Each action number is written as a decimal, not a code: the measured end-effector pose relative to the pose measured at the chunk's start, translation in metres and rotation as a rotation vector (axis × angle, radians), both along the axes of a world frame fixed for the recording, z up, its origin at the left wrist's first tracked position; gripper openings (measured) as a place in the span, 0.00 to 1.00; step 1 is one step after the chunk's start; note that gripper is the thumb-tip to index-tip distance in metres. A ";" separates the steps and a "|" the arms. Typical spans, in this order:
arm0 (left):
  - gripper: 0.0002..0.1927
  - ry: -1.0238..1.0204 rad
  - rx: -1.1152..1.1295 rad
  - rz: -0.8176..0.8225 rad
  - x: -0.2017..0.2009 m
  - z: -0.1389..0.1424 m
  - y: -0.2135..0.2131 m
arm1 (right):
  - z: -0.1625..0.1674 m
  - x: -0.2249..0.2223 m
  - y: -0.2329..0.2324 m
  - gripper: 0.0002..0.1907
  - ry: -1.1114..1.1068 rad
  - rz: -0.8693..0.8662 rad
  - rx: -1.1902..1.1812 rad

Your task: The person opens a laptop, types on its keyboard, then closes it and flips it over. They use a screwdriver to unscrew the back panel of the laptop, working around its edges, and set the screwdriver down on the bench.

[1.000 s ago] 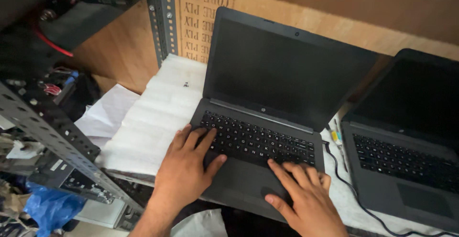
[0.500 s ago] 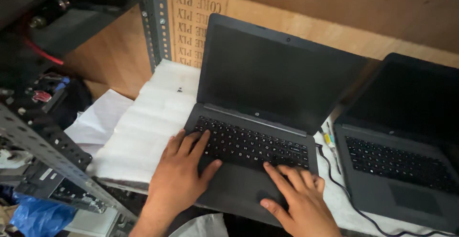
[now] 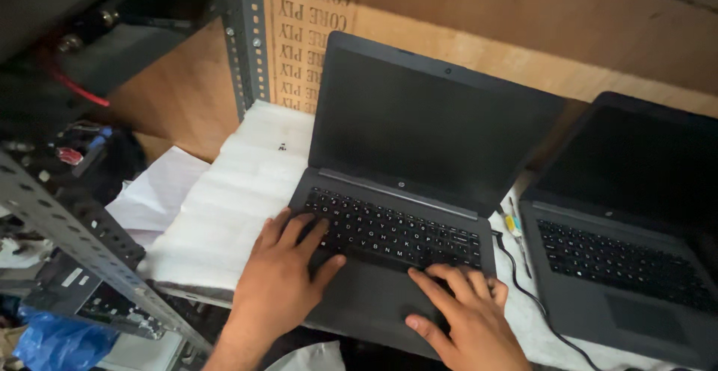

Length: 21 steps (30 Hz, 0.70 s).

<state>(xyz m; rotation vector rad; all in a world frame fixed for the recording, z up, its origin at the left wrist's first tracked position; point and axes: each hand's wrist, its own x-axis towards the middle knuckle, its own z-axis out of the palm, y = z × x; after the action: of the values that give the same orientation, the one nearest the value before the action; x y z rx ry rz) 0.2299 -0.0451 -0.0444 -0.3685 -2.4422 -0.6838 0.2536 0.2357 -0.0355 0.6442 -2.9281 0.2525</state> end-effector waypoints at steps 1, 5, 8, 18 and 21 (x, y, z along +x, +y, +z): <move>0.29 -0.006 0.000 -0.001 0.000 0.000 0.000 | -0.002 0.000 0.001 0.34 0.026 0.017 -0.007; 0.29 -0.008 -0.003 0.007 0.001 -0.001 0.002 | -0.005 0.002 0.004 0.35 0.103 0.064 -0.030; 0.33 0.023 -0.007 0.006 0.001 0.000 0.003 | -0.003 0.001 0.004 0.39 0.061 0.028 -0.015; 0.28 -0.014 -0.012 0.014 0.003 0.001 0.000 | -0.002 0.003 0.001 0.34 0.037 0.030 -0.013; 0.28 -0.015 0.013 0.001 0.001 0.000 0.000 | -0.003 -0.001 0.002 0.35 -0.028 0.015 0.008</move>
<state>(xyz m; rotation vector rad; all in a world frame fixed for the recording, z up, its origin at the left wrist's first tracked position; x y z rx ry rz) 0.2305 -0.0451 -0.0442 -0.3584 -2.4510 -0.7041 0.2526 0.2378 -0.0384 0.6687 -2.9532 0.2533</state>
